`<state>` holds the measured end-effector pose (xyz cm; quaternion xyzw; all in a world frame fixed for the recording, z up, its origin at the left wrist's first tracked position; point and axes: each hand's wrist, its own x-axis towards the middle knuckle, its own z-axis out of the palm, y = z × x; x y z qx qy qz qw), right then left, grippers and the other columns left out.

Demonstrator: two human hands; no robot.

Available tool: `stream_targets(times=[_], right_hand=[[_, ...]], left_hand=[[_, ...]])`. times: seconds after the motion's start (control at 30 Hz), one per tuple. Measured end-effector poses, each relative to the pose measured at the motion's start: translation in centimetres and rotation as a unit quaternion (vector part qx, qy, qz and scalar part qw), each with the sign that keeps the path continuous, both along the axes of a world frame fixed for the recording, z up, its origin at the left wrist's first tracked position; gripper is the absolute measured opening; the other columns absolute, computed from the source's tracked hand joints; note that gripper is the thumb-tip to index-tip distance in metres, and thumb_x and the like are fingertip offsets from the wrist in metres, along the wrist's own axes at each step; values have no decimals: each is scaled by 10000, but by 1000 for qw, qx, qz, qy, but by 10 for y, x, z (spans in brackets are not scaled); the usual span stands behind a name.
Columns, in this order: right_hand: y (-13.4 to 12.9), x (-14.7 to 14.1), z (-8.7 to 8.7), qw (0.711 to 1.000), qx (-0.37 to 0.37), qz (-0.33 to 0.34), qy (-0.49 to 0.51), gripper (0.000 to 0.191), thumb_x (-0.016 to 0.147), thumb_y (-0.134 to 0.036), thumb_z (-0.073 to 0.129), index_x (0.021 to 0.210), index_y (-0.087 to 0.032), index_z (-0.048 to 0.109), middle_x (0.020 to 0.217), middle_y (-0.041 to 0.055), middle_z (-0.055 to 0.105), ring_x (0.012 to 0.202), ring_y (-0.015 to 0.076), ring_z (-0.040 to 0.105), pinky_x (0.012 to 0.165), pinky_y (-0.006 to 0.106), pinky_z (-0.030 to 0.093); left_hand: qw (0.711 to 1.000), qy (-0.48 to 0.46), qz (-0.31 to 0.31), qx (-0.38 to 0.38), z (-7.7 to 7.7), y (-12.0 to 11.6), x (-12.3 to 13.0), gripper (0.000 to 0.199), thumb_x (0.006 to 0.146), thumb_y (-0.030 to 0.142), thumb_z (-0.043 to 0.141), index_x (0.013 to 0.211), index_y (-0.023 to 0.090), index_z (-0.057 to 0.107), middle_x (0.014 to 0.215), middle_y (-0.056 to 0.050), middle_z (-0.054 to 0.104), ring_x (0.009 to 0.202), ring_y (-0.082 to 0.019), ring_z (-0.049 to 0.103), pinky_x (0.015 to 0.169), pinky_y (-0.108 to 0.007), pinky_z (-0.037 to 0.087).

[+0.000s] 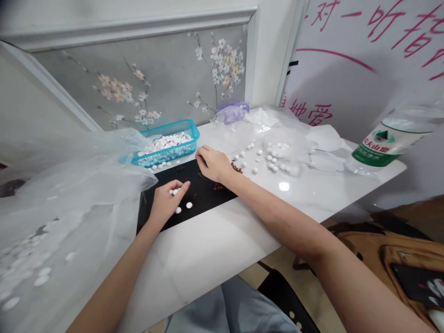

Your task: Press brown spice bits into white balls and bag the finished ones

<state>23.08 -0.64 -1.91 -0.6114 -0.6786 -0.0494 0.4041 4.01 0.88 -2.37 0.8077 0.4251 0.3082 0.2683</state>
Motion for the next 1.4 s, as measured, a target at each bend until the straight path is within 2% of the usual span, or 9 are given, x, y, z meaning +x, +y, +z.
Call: stream_targets(times=[0.13,0.33,0.5,0.73,0.9,1.0,1.13,1.27,1.4], right_hand=[[-3,-1,5,999,-14,47,1,140,850,-203,446,808,-166,575,827,47,603,630,129,514,617,252,367],[-25,-34,19,947,-193,253,-34,362,789,-528,572,816,-167,577,691,-3,598,569,107,516,540,224,351],[-46,-75,9,953,-184,199,-136,780,692,-761,481,1163,-139,467,1039,117,598,668,222,615,550,312,429],[-37,-93,-9,950,-213,176,-145,221,922,-315,418,1020,-156,536,974,120,631,727,235,655,562,302,453],[-29,-85,-8,965,-188,166,-81,147,902,-281,473,895,-161,558,880,80,661,692,192,643,591,273,443],[-3,-66,7,982,-146,121,-10,196,929,-322,420,904,-177,549,835,36,650,740,145,618,668,242,443],[69,-42,41,988,-110,0,105,286,922,-385,405,870,-150,557,787,45,617,742,156,581,671,268,439],[135,-31,66,958,-156,-88,224,365,952,-377,352,918,-101,588,835,70,616,750,159,602,653,297,487],[158,-20,74,930,-192,-105,296,321,893,-349,528,1139,-145,547,1106,76,585,929,176,596,787,378,516]], left_hand=[[990,-120,39,-56,1,7,0,360,772,484,558,570,186,561,486,40,450,476,-95,412,498,-223,311],[947,-268,101,-145,5,18,-5,382,743,543,545,640,175,550,459,71,365,376,-59,322,376,-201,237],[892,-370,128,-227,12,23,-11,348,683,502,623,668,161,555,439,88,350,344,-38,303,317,-171,164],[847,-420,138,-295,23,24,-13,337,661,487,626,666,177,492,418,115,300,316,-29,239,300,-162,163],[827,-454,132,-305,18,29,-22,341,679,495,607,682,175,490,415,122,295,311,-25,224,299,-155,149],[826,-461,109,-305,9,32,-26,348,679,491,623,684,160,518,413,116,311,320,-23,247,307,-144,150],[839,-445,68,-306,0,33,-28,372,660,498,660,663,142,551,407,102,339,325,-22,260,316,-140,142],[851,-427,43,-303,-3,32,-30,402,639,527,663,639,140,554,400,93,347,332,-23,264,326,-144,147],[859,-416,31,-297,-6,33,-31,413,669,546,631,643,142,552,403,93,332,332,-22,254,333,-151,147]])
